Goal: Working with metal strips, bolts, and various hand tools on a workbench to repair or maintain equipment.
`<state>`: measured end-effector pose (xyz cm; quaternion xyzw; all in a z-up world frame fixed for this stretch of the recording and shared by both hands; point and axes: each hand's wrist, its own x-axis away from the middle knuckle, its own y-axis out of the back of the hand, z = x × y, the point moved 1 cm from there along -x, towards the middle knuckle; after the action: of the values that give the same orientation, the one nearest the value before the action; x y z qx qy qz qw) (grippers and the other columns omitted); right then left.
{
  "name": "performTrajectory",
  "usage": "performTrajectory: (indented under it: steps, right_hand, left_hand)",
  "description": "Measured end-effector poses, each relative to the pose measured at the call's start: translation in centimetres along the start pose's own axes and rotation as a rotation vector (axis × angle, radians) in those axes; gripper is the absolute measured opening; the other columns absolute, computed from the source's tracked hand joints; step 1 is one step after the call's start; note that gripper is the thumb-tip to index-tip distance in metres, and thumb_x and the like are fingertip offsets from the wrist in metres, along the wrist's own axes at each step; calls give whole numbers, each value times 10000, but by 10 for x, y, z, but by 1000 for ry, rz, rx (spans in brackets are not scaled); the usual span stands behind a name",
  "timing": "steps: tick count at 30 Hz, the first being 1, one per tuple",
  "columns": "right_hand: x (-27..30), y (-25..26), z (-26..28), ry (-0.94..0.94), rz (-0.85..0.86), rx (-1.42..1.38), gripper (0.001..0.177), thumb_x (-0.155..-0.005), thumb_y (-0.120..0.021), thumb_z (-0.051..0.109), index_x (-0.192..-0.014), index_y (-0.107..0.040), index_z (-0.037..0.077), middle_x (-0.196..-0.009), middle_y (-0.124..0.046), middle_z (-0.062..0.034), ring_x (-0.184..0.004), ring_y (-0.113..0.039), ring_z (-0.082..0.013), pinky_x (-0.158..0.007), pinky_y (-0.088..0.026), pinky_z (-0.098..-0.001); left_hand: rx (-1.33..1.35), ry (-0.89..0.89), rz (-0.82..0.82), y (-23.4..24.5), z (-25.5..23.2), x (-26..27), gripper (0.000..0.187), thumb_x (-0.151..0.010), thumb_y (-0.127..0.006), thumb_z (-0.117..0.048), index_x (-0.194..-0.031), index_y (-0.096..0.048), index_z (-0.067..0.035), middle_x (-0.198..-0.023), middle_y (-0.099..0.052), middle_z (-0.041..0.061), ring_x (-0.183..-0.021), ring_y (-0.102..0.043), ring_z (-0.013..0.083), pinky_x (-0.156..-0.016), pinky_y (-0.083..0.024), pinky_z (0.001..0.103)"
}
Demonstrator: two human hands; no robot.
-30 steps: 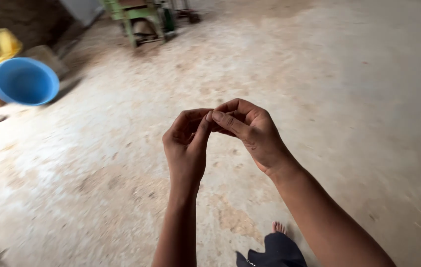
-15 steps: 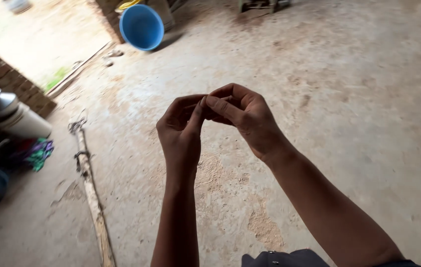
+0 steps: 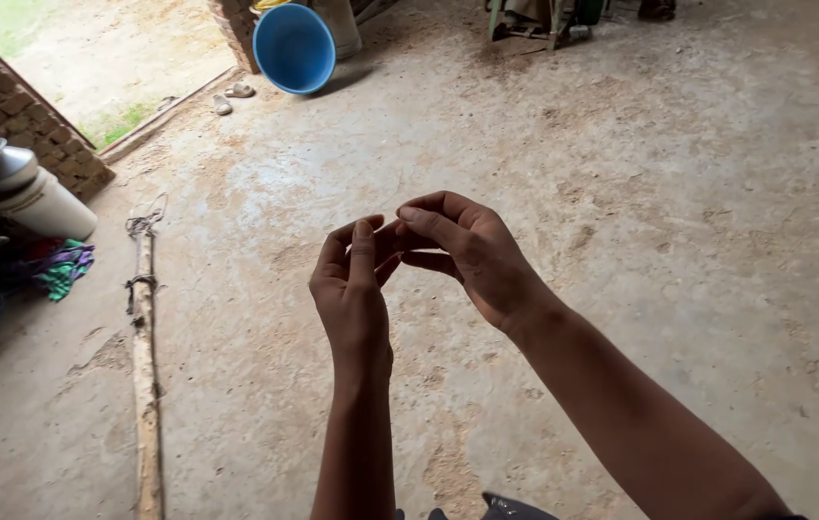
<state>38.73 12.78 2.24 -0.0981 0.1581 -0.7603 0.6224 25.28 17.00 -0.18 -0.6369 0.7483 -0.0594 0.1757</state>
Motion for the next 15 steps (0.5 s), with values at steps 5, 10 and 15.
performTrajectory:
  steps: [5,10,15]
  right_hand:
    - [-8,44,16,20,63,-74,368,-947,-670,284,-1211,-668,28,-1132,-723,-91,-1111,-704,-205,-1038,-557,-402]
    - [-25,81,17,15,7,-3,392,-926,-668,303,-1234,-688,61,-1199,-734,-70,-1191,-684,-199,-1072,-533,-403]
    - [-56,139,11,-104,62,146,740,-914,-588,533,-1533,-516,133,-1687,-242,-5,-1539,-269,-188,-1204,-293,-475]
  left_hand:
    - [153,85,37,-39,14,-13,359,-1025,-557,-285,-1208,-650,10,-1101,-772,135,-1026,-746,199,-915,-598,350]
    - [202,156,94,-71,40,-37,381,-1033,-544,-284,-1239,-643,21,-1154,-748,162,-1043,-741,220,-919,-591,352]
    - [290,334,320,-115,87,-70,805,-986,-336,-614,-1609,-277,-108,-1537,-498,234,-1460,-465,323,-1182,-356,431]
